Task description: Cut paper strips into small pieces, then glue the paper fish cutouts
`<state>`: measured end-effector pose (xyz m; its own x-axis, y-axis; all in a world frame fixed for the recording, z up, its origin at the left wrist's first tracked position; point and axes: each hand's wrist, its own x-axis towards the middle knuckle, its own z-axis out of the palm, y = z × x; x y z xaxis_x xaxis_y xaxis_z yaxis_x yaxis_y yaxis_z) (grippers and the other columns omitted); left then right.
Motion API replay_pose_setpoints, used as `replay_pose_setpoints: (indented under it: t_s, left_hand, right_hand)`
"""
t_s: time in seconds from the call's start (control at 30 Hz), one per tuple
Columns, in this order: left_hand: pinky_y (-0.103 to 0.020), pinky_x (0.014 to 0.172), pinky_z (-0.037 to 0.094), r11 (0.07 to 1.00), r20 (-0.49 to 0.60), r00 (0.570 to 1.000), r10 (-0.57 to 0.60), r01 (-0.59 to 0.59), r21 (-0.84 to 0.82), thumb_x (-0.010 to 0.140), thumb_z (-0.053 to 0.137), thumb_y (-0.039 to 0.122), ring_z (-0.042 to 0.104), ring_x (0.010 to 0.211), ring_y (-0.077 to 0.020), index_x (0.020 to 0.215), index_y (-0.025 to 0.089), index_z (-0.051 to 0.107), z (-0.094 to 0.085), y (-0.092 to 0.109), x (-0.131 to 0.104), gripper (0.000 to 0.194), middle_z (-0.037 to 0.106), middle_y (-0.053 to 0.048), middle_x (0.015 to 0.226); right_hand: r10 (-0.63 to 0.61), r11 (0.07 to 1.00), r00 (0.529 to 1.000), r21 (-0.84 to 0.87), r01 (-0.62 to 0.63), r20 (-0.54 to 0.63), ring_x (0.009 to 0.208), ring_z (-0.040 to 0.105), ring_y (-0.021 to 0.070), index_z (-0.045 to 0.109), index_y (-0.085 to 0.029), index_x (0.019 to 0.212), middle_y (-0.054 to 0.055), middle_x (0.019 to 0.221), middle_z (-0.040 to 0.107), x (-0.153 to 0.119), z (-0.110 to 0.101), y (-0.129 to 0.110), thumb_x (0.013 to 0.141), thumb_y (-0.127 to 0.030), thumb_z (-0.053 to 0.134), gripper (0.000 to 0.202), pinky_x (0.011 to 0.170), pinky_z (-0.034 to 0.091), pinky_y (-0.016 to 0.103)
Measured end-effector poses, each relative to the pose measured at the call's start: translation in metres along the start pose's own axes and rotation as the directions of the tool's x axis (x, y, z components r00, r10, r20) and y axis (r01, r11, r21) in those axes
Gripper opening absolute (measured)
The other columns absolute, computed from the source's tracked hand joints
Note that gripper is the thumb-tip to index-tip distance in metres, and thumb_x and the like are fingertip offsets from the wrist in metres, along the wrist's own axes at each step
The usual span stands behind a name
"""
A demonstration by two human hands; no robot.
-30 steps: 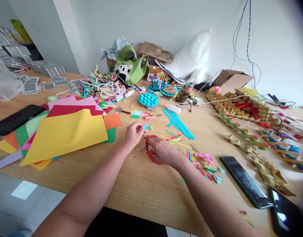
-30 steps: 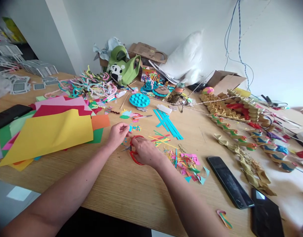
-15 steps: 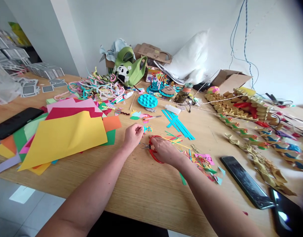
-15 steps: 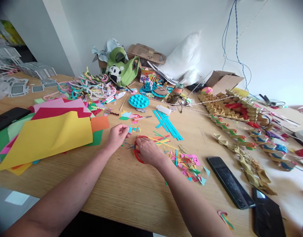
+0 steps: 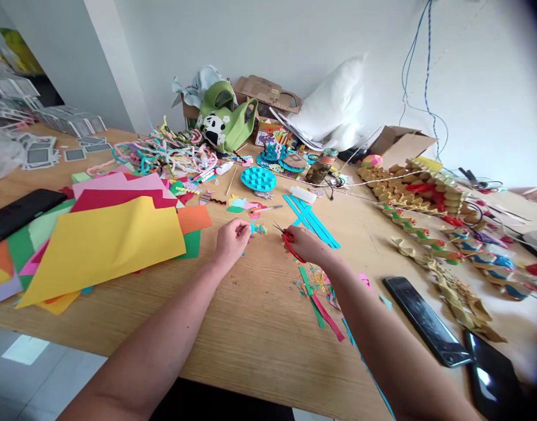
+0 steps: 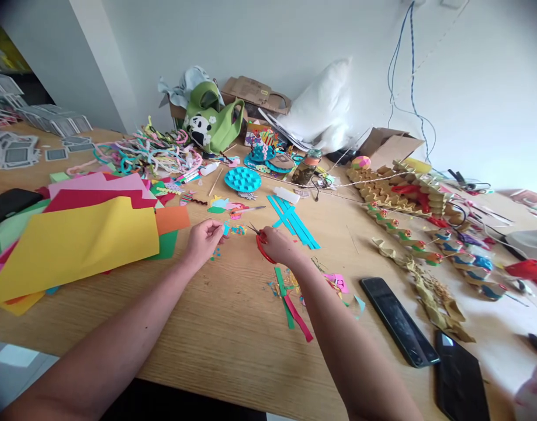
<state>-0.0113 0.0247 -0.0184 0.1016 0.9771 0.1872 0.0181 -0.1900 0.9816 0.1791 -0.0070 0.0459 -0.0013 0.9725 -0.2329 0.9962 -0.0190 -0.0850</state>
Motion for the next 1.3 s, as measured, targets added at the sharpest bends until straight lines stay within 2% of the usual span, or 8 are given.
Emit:
replay_pose_setpoints:
  t_s: [0.27, 0.4, 0.53, 0.63, 0.77, 0.87, 1.07, 1.3]
  left_hand:
    - [-0.022, 0.053, 0.05, 1.0, 0.006, 1.0, 0.011, -0.011, 0.021, 0.075, 0.058, 0.03, 0.065, 0.055, -0.0148, 0.071, 0.018, 0.059, 0.0, -0.002, 0.0, 0.013, 0.067, -0.002, 0.06]
    - [-0.022, 0.051, 0.05, 1.0, -0.047, 0.999, 0.017, -0.016, 0.024, 0.077, 0.058, 0.031, 0.063, 0.052, -0.0137, 0.071, 0.018, 0.059, -0.004, 0.003, 0.003, 0.015, 0.066, -0.002, 0.061]
    - [-0.021, 0.048, 0.048, 0.998, -0.125, 0.992, -0.025, 0.019, -0.053, 0.076, 0.058, 0.032, 0.061, 0.048, -0.0128, 0.072, 0.017, 0.059, -0.009, 0.005, 0.006, 0.016, 0.064, -0.001, 0.057]
    - [-0.021, 0.047, 0.048, 0.997, -0.121, 0.992, -0.045, 0.037, -0.068, 0.075, 0.059, 0.032, 0.061, 0.048, -0.013, 0.073, 0.017, 0.059, -0.009, 0.005, 0.006, 0.016, 0.065, -0.001, 0.057]
    - [-0.021, 0.049, 0.048, 1.0, -0.085, 0.996, -0.026, 0.024, -0.014, 0.075, 0.059, 0.032, 0.062, 0.049, -0.013, 0.074, 0.016, 0.06, -0.007, 0.004, 0.003, 0.016, 0.067, -0.002, 0.059]
    - [-0.022, 0.049, 0.049, 1.0, -0.071, 0.997, -0.004, 0.005, 0.013, 0.076, 0.058, 0.032, 0.062, 0.049, -0.0132, 0.075, 0.016, 0.061, -0.006, 0.004, 0.002, 0.017, 0.067, -0.003, 0.059]
    - [-0.021, 0.046, 0.048, 0.999, -0.047, 0.998, -0.032, 0.031, -0.008, 0.075, 0.058, 0.033, 0.06, 0.047, -0.0123, 0.073, 0.016, 0.059, -0.004, 0.004, 0.002, 0.017, 0.068, -0.003, 0.061]
    - [-0.021, 0.047, 0.049, 0.999, 0.009, 0.999, -0.038, 0.038, -0.035, 0.073, 0.059, 0.033, 0.06, 0.046, -0.0119, 0.072, 0.016, 0.059, -0.001, 0.003, -0.001, 0.016, 0.069, -0.004, 0.062]
  right_hand:
    - [-0.136, 0.986, 0.991, -0.094, 0.136, 0.01, 0.095, 0.065, 0.0271, 0.061, -0.011, 0.1, 0.018, 0.1, 0.069, 0.004, 0.014, -0.035, 0.086, -0.016, 0.046, 0.02, 0.072, 0.042, 0.029]
    - [-0.306, 0.947, 0.952, -0.097, 0.308, 0.034, 0.098, 0.063, 0.0253, 0.058, -0.013, 0.102, 0.015, 0.102, 0.067, -0.03, 0.021, -0.04, 0.084, -0.015, 0.049, 0.02, 0.077, 0.043, 0.029]
    - [-0.442, 0.894, 0.889, -0.026, 0.448, 0.122, 0.092, 0.064, 0.0243, 0.057, -0.015, 0.098, 0.011, 0.098, 0.067, -0.077, 0.015, -0.024, 0.082, -0.016, 0.052, 0.017, 0.075, 0.044, 0.03]
    - [-0.419, 0.907, 0.896, 0.023, 0.42, 0.146, 0.086, 0.064, 0.022, 0.057, -0.017, 0.096, 0.008, 0.095, 0.067, -0.09, 0.01, -0.011, 0.083, -0.014, 0.049, 0.016, 0.071, 0.044, 0.029]
    - [-0.317, 0.949, 0.948, 0.004, 0.317, 0.021, 0.098, 0.062, 0.024, 0.055, -0.013, 0.104, 0.013, 0.103, 0.066, -0.071, 0.018, -0.004, 0.08, -0.009, 0.05, 0.025, 0.08, 0.044, 0.03]
    - [-0.292, 0.955, 0.955, -0.041, 0.294, 0.043, 0.101, 0.062, 0.0265, 0.056, -0.011, 0.104, 0.015, 0.104, 0.065, -0.065, 0.026, -0.005, 0.081, -0.01, 0.051, 0.024, 0.082, 0.045, 0.032]
    - [-0.412, 0.906, 0.902, -0.04, 0.421, 0.131, 0.089, 0.062, 0.0245, 0.056, -0.017, 0.089, 0.011, 0.093, 0.066, -0.111, 0.021, -0.008, 0.08, -0.012, 0.051, 0.011, 0.076, 0.046, 0.033]
    - [-0.506, 0.862, 0.862, 0.009, 0.506, -0.002, 0.091, 0.06, 0.0242, 0.055, -0.017, 0.087, 0.011, 0.093, 0.064, -0.12, 0.024, -0.02, 0.075, -0.009, 0.053, 0.015, 0.079, 0.048, 0.034]
